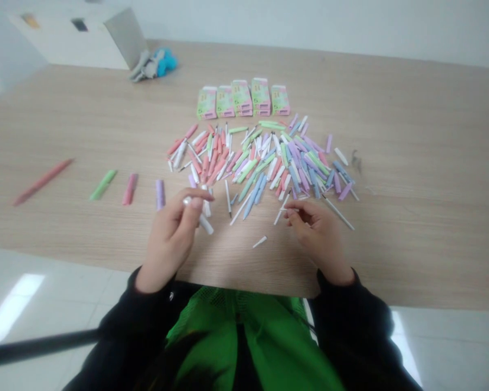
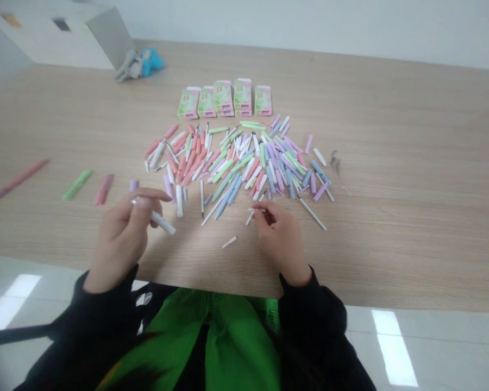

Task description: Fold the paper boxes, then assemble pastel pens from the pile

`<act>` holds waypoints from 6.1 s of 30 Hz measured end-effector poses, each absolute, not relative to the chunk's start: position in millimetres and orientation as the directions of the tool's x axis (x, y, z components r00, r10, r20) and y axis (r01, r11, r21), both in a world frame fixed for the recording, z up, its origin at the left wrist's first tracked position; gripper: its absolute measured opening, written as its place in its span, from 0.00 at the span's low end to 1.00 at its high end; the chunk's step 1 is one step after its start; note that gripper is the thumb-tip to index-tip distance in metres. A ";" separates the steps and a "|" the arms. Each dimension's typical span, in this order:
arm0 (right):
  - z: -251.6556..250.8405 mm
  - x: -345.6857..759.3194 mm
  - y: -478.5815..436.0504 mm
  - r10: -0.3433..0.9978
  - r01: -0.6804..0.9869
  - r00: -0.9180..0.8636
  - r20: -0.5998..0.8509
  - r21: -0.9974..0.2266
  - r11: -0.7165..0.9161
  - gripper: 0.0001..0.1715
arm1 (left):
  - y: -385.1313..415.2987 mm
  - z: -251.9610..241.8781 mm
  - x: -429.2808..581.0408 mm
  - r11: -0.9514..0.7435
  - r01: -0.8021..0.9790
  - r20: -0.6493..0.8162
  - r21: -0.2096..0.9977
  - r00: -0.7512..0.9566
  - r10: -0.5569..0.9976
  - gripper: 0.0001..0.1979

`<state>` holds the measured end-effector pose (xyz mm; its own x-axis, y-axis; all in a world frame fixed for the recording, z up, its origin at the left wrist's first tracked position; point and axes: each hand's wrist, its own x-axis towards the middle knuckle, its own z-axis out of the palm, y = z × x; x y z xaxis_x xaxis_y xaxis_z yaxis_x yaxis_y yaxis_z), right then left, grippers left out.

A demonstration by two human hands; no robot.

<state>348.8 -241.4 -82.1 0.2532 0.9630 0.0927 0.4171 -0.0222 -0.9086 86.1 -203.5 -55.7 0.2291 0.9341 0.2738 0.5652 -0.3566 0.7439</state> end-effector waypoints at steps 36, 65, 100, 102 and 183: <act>-86.7 350.8 -264.2 0.947 0.554 0.288 0.140 -0.831 -0.046 0.12 | -202.0 -77.7 76.6 -0.578 0.664 0.268 0.474 0.516 0.813 0.16; -89.7 349.3 -262.5 0.932 0.626 0.263 0.247 -0.779 0.030 0.11 | -221.8 -94.9 66.1 -0.424 0.663 0.243 0.617 0.352 0.904 0.13; -15.8 320.1 -278.9 0.903 0.656 -0.032 0.428 -0.673 0.342 0.08 | -230.5 -64.6 118.4 0.304 -0.334 -0.034 0.892 0.621 0.783 0.06; -15.5 321.1 -277.2 0.892 0.665 -0.074 0.446 -0.645 0.378 0.08 | -230.1 -62.4 119.7 0.295 -0.303 -0.035 0.906 0.642 0.766 0.09; -59.9 300.7 -178.9 0.876 -0.550 -0.397 -0.272 -0.694 -0.465 0.07 | -147.7 -15.0 96.7 -0.343 0.195 0.309 0.919 0.187 0.932 0.04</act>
